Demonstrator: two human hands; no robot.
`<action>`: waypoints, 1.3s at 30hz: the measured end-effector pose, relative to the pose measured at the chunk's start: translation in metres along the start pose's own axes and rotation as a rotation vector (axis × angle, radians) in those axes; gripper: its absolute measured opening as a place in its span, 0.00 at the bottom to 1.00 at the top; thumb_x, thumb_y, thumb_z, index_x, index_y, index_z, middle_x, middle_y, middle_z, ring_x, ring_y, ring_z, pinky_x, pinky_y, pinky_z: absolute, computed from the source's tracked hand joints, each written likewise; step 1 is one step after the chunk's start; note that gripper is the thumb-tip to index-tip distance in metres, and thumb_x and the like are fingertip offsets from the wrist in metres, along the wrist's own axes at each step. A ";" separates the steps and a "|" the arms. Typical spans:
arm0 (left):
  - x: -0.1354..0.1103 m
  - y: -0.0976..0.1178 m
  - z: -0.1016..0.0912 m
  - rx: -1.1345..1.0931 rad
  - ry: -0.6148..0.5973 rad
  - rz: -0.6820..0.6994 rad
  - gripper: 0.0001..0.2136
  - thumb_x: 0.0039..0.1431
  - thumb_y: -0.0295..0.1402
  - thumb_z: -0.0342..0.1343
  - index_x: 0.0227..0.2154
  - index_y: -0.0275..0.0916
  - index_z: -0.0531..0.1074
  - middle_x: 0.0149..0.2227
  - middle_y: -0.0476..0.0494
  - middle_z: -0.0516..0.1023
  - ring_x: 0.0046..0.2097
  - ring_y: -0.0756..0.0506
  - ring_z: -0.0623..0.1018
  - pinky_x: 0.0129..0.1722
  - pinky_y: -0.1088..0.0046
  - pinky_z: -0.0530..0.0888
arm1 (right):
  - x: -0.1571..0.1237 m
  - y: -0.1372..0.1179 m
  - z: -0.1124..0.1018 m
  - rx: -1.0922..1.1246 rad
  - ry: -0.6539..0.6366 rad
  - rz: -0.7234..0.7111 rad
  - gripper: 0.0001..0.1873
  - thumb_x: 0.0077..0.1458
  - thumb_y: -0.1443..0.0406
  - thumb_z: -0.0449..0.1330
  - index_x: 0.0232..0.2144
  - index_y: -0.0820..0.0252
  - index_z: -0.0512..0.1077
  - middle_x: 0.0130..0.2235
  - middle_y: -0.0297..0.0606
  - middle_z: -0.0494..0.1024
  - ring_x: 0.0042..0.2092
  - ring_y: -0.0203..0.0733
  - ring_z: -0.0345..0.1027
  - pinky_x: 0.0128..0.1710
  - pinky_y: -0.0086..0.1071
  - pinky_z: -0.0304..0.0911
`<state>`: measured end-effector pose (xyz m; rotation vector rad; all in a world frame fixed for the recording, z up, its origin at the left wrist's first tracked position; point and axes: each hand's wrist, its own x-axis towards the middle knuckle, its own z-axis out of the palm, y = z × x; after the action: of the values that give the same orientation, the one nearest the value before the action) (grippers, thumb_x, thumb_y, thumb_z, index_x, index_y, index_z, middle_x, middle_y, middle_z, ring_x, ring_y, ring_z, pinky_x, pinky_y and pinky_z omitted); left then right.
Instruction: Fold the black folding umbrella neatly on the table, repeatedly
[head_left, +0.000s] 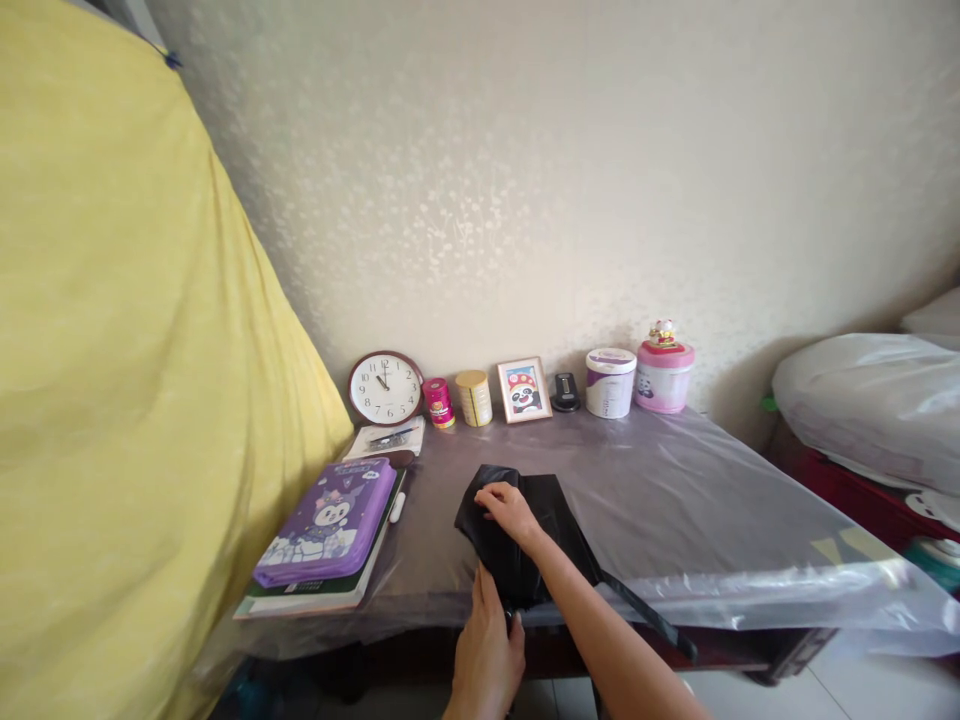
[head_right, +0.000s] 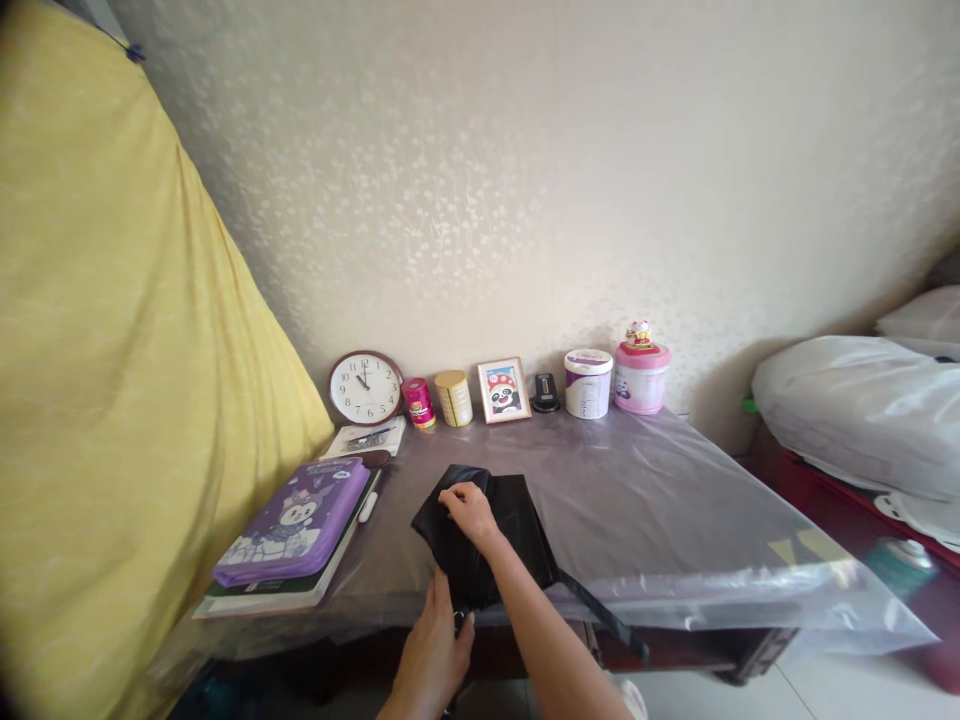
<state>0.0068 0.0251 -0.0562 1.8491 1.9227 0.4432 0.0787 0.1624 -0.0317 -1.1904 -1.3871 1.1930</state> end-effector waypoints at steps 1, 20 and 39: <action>-0.001 -0.001 0.000 -0.014 0.006 -0.002 0.28 0.57 0.29 0.43 0.60 0.24 0.45 0.61 0.25 0.53 0.56 0.37 0.67 0.49 0.70 0.64 | 0.000 0.002 0.000 -0.041 0.011 -0.048 0.09 0.48 0.62 0.56 0.25 0.62 0.73 0.34 0.36 0.74 0.34 0.37 0.68 0.30 0.27 0.63; -0.009 -0.007 -0.006 -0.006 -0.060 -0.003 0.31 0.59 0.32 0.42 0.63 0.38 0.35 0.45 0.39 0.74 0.43 0.43 0.76 0.41 0.72 0.67 | -0.010 0.012 0.006 -0.401 -0.115 -0.453 0.14 0.44 0.77 0.53 0.28 0.59 0.74 0.36 0.37 0.75 0.38 0.36 0.69 0.39 0.29 0.65; -0.005 -0.009 0.001 0.029 -0.139 -0.044 0.34 0.58 0.30 0.42 0.62 0.37 0.28 0.51 0.35 0.69 0.43 0.42 0.75 0.38 0.71 0.67 | 0.009 0.020 -0.018 -0.921 -0.178 -0.574 0.12 0.57 0.63 0.52 0.39 0.57 0.74 0.49 0.38 0.74 0.57 0.44 0.58 0.57 0.43 0.47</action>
<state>-0.0002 0.0196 -0.0612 1.8022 1.8814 0.2673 0.0977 0.1742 -0.0488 -1.1332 -2.3325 0.2213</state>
